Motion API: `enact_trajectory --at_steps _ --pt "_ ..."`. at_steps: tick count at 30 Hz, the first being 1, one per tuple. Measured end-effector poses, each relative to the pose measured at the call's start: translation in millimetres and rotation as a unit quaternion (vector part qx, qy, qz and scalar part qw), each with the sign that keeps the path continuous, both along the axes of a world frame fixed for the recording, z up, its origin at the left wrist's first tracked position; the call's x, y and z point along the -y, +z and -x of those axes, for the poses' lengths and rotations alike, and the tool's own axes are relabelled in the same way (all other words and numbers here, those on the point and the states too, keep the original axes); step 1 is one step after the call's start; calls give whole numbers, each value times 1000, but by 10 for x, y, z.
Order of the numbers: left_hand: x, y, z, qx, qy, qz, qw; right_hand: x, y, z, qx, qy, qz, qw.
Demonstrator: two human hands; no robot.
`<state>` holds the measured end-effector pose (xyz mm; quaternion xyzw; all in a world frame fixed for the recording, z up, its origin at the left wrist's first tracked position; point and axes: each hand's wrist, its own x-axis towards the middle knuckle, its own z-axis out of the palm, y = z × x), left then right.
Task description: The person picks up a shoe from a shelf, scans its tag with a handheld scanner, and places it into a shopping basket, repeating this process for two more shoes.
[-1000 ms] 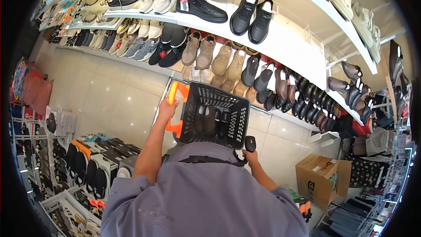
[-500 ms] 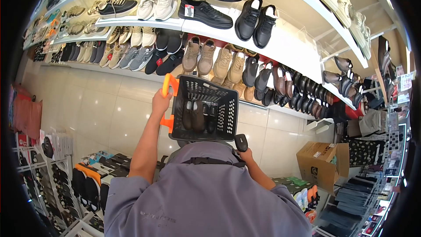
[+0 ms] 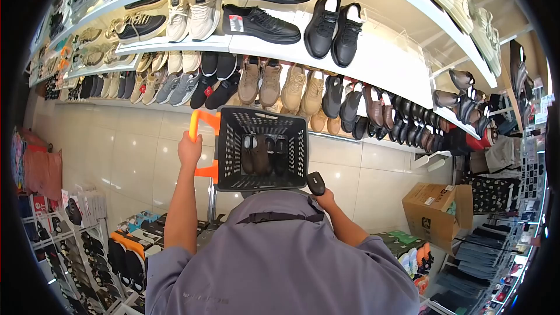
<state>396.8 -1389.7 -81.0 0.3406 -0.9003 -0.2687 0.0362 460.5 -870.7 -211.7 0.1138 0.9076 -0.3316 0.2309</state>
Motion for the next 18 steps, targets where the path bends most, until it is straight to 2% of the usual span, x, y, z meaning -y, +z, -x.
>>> enact_trajectory --at_steps 2,5,7,9,11,13,14,16,18 --pt "-80 80 27 16 18 13 1000 -13 23 101 44 -20 29 998" --pt "-162 142 12 -22 51 26 998 -108 4 212 44 -24 28 998" --pt "-202 120 23 -130 12 192 973 -193 -19 263 59 -49 47 996" --pt "-355 244 185 -171 -21 237 956 -288 -42 318 113 -72 52 990" --pt "-588 382 435 -211 -52 278 936 -373 -52 367 116 -83 64 988" --pt "-817 519 815 -218 -124 131 959 -448 -49 424 128 -82 64 986" --pt "-1082 736 1036 -253 -132 78 955 -487 -59 454 133 -91 72 984" --pt "-1482 944 1478 -241 -127 -62 960 -577 -175 512 130 -91 74 984" --pt "-1818 1076 1905 -237 -187 -57 952 -666 -290 555 120 -97 79 985"
